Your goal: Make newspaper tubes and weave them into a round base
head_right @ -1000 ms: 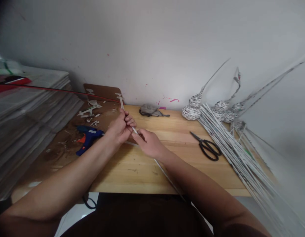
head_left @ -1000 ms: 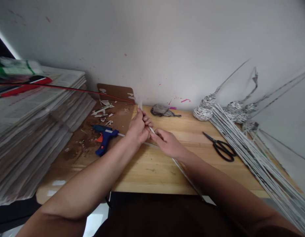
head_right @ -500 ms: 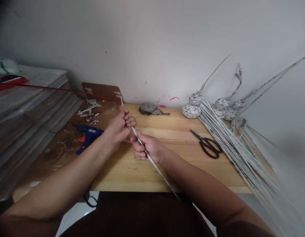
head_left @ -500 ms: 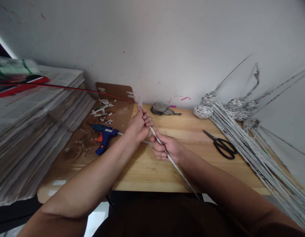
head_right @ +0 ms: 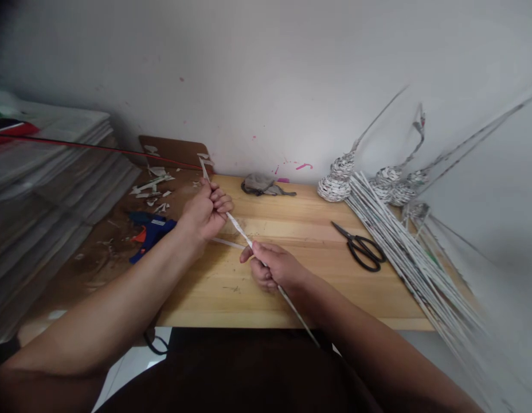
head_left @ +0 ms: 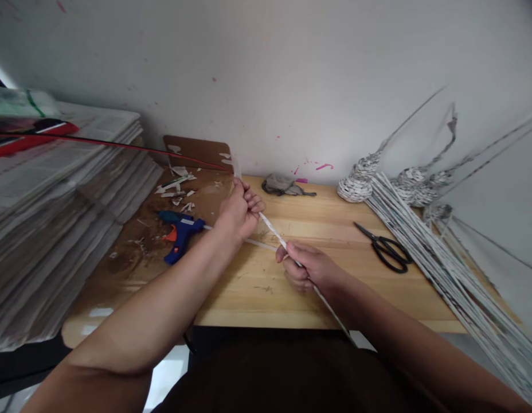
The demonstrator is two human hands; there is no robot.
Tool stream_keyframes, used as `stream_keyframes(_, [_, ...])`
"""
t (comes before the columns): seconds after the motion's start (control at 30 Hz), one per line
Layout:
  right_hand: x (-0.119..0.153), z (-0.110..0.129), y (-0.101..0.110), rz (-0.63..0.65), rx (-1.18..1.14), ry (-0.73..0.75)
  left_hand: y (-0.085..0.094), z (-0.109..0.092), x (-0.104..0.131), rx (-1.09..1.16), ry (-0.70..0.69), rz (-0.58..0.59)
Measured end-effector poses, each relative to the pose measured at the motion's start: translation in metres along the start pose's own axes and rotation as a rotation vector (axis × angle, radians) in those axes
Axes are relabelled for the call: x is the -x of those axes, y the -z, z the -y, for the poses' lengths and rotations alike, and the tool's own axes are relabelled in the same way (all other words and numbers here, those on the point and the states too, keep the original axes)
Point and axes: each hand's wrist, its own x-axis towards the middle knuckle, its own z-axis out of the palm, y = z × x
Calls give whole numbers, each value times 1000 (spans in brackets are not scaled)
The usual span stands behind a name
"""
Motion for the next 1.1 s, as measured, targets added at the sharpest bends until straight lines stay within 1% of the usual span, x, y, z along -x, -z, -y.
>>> stream_keyframes(0.03, [0, -2, 1, 79, -137, -39, 0, 0, 0, 4, 8, 6])
stream_keyframes(0.1, [2, -3, 3, 178, -292, -78, -1, -1, 1, 11, 20, 12])
stream_keyframes(0.17, [3, -2, 4, 197, -290, -91, -3, -2, 2, 18, 20, 5])
stream_keyframes(0.2, [4, 0, 4, 160, -223, -83, -4, -3, 3, 20, 12, -5])
stream_keyframes(0.23, [4, 4, 4, 89, -117, -64, -4, -3, 3, 20, 1, -18])
stream_keyframes(0.33, [-1, 17, 1, -188, 261, 29, -5, -2, 4, 2, -28, -45])
stream_keyframes(0.37, [-3, 22, 0, -249, 372, 64, -5, -1, 4, -9, -31, -46])
stream_keyframes(0.47, [-13, 32, -7, -334, 777, 222, -3, 3, 3, -33, -34, -55])
stream_keyframes(0.53, [-19, 33, -11, -401, 1062, 314, -2, 4, 2, -37, -45, -63])
stream_keyframes(0.57, [-21, 32, -12, -432, 1150, 331, -1, 5, 1, -38, -50, -65])
stream_keyframes(0.6, [-22, 31, -13, -451, 1181, 336, -1, 5, 1, -40, -52, -66])
stream_keyframes(0.63, [-23, 28, -13, -450, 1150, 334, -1, 5, 1, -42, -51, -63])
stream_keyframes(0.67, [-23, 26, -12, -423, 1061, 326, 0, 5, 1, -43, -48, -60])
stream_keyframes(0.73, [-23, 22, -9, -296, 742, 271, -1, 4, 1, -41, -37, -52])
stream_keyframes(0.8, [-23, 19, -6, -130, 357, 157, -1, 5, 2, -36, -27, -44])
stream_keyframes(0.83, [-23, 18, -4, -59, 200, 103, -1, 5, 2, -34, -22, -40])
stream_keyframes(0.87, [-23, 18, -3, -7, 91, 70, -1, 6, 2, -33, -17, -38])
stream_keyframes(0.9, [-23, 18, -2, 15, 38, 59, 0, 6, 2, -33, -12, -38])
stream_keyframes(0.93, [-23, 19, -2, 9, 45, 63, 0, 6, 2, -33, -8, -38])
stream_keyframes(0.97, [-24, 21, -3, -27, 111, 83, 0, 7, 1, -32, -3, -39])
stream_keyframes(1.0, [-25, 23, -4, -88, 229, 124, 0, 7, 1, -31, 1, -41])
stream_keyframes(1.1, [-29, 27, -8, -317, 646, 317, 1, 7, 1, -20, 0, -44])
